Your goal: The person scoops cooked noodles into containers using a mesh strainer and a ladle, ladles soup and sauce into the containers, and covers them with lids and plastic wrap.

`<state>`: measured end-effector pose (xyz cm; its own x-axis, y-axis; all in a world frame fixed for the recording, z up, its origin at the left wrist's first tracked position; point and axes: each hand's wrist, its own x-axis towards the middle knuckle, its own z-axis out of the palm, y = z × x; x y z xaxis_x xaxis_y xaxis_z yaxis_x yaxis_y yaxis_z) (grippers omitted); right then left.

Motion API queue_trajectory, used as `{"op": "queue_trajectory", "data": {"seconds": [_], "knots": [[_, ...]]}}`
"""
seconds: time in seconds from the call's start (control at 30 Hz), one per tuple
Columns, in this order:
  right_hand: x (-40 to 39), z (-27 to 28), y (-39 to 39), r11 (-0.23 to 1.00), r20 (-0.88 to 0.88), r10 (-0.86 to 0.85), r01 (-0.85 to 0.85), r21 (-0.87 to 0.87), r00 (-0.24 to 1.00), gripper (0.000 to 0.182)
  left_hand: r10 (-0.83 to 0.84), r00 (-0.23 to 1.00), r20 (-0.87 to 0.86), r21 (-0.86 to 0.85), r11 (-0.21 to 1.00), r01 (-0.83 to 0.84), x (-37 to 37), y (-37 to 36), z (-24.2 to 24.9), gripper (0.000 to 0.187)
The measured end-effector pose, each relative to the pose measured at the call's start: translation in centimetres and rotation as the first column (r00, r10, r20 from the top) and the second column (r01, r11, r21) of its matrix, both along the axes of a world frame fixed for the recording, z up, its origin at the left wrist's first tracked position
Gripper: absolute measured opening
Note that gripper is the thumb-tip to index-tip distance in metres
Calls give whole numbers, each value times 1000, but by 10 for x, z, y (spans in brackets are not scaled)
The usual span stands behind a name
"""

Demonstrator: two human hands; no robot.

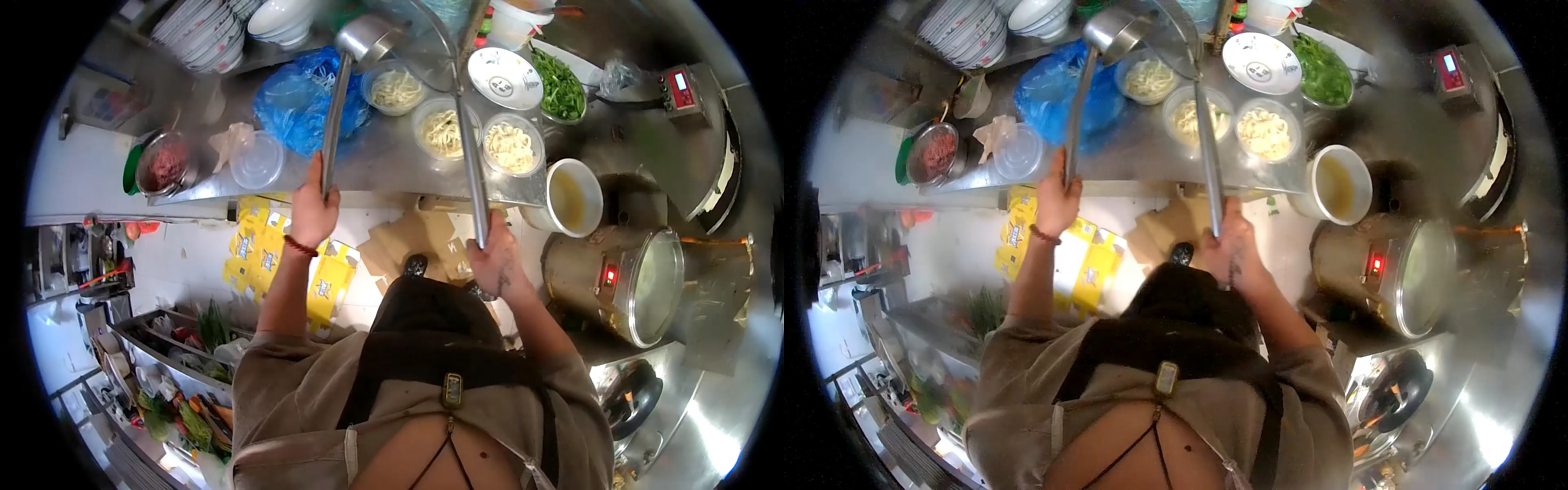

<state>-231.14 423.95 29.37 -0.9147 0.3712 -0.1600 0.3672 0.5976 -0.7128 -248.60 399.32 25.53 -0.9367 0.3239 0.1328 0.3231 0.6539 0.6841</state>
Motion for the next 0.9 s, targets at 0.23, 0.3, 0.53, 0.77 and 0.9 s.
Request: {"op": "queue_trajectory", "data": {"seconds": [0.23, 0.3, 0.53, 0.77, 0.9], "knots": [[12, -8, 6, 991, -26, -47, 43, -130, 999, 39, 33, 998, -57, 214, 977, -20, 23, 5, -41, 61], [16, -9, 11, 986, -85, -13, -2, -168, 996, 38, 31, 952, 305, 328, 935, -136, 32, 20, -27, 59], [113, -8, 79, 896, 51, -158, 165, -412, 986, 40, -343, 798, 496, 770, 598, -221, 75, 48, 4, 43], [222, -95, 141, 587, 24, -609, 472, -658, 792, 42, -631, 613, 476, 879, 330, -344, 95, 70, -13, 43], [167, -152, 272, 476, 290, -709, 739, -477, 643, 15, -632, 590, 503, 863, 335, -377, 120, 99, -11, 44]]}}
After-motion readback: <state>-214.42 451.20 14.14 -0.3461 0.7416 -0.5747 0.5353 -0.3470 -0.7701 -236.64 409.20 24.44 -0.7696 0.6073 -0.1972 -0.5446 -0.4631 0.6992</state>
